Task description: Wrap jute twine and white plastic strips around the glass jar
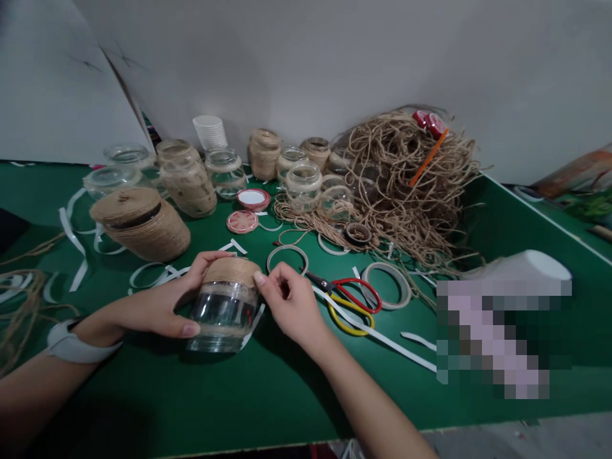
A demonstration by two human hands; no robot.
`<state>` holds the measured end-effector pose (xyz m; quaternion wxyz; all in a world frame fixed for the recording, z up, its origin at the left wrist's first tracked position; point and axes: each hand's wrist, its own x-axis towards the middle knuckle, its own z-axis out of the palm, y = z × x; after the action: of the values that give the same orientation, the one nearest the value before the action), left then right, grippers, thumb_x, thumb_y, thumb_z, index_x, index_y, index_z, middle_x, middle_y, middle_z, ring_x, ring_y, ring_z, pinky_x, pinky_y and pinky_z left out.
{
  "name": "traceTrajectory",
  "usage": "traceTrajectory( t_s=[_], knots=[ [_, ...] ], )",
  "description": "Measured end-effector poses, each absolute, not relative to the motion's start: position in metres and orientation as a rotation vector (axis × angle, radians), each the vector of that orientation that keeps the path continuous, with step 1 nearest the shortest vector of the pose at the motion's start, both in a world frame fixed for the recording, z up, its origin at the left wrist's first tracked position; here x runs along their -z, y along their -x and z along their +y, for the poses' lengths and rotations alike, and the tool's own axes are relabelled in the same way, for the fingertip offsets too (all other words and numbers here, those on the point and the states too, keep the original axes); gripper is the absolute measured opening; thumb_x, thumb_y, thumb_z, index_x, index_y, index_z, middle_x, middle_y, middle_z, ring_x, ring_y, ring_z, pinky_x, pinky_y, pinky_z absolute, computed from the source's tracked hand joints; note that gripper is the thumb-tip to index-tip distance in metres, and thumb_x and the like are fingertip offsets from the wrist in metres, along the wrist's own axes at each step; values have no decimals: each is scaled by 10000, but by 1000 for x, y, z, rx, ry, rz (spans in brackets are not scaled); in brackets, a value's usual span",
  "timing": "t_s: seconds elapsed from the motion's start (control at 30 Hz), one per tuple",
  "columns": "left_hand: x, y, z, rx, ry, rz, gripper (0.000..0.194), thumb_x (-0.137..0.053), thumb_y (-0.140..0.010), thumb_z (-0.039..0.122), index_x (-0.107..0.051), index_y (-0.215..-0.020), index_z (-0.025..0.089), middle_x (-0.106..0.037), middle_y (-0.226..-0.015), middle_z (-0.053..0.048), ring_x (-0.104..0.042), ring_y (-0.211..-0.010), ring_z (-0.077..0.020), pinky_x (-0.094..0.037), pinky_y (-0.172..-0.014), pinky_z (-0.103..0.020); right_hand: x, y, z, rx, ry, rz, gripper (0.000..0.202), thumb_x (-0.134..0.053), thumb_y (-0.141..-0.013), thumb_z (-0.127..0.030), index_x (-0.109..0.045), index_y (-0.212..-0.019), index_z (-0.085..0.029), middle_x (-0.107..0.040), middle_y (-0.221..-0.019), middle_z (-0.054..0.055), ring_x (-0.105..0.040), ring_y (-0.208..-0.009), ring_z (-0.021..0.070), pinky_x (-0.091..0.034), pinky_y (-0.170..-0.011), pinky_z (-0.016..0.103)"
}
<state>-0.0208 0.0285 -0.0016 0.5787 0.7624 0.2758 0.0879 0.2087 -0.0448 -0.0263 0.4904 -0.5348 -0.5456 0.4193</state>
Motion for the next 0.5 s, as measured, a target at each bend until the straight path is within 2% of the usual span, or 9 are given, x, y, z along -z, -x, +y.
traceTrajectory(
  t_s=[0.1,0.2,0.3,0.43,0.5],
  knots=[
    [4,23,30,-209,-1782,622,1075,-762,-715,542,-68,-1480,246,-340,-1503,-177,-413,-1390,-395,-377,-1128,-524,26,-208,-42,-1091,1251,-1215,436,-583,-865,-574,-439,-665,-214,-344,-576,-77,-290,-528,90,-268,-491,227],
    [8,24,30,-224,-1790,612,1087,-757,-718,536,-39,-1479,242,-274,-1559,-190,-344,-1435,-398,-343,-1153,-517,28,-204,-41,-1150,1245,-1181,468,-671,-783,-603,-447,-654,-213,-346,-568,-80,-287,-530,87,-264,-496,226],
    [9,24,31,-221,-1776,609,1092,-754,-717,541,-41,-1486,241,-211,-1598,-202,-337,-1439,-406,-366,-1136,-506,30,-200,-40,-1218,1220,-1160,481,-700,-743,-618,-457,-643,-215,-344,-556,-84,-277,-521,85,-251,-495,231],
    [7,26,31,-210,-1744,633,1134,-774,-706,539,-44,-1514,222,-283,-1573,-207,-349,-1432,-410,-407,-1102,-483,31,-198,-38,-1257,1205,-1130,496,-721,-708,-632,-460,-633,-217,-357,-547,-85,-276,-513,83,-238,-494,236],
    [6,25,31,-245,-1698,613,1130,-754,-694,637,-98,-1518,227,-316,-1563,-194,-343,-1435,-413,-408,-1100,-481,31,-198,-37,-1259,1207,-1121,505,-728,-697,-638,-459,-626,-216,-359,-545,-87,-273,-509,81,-234,-494,237]
  ],
)
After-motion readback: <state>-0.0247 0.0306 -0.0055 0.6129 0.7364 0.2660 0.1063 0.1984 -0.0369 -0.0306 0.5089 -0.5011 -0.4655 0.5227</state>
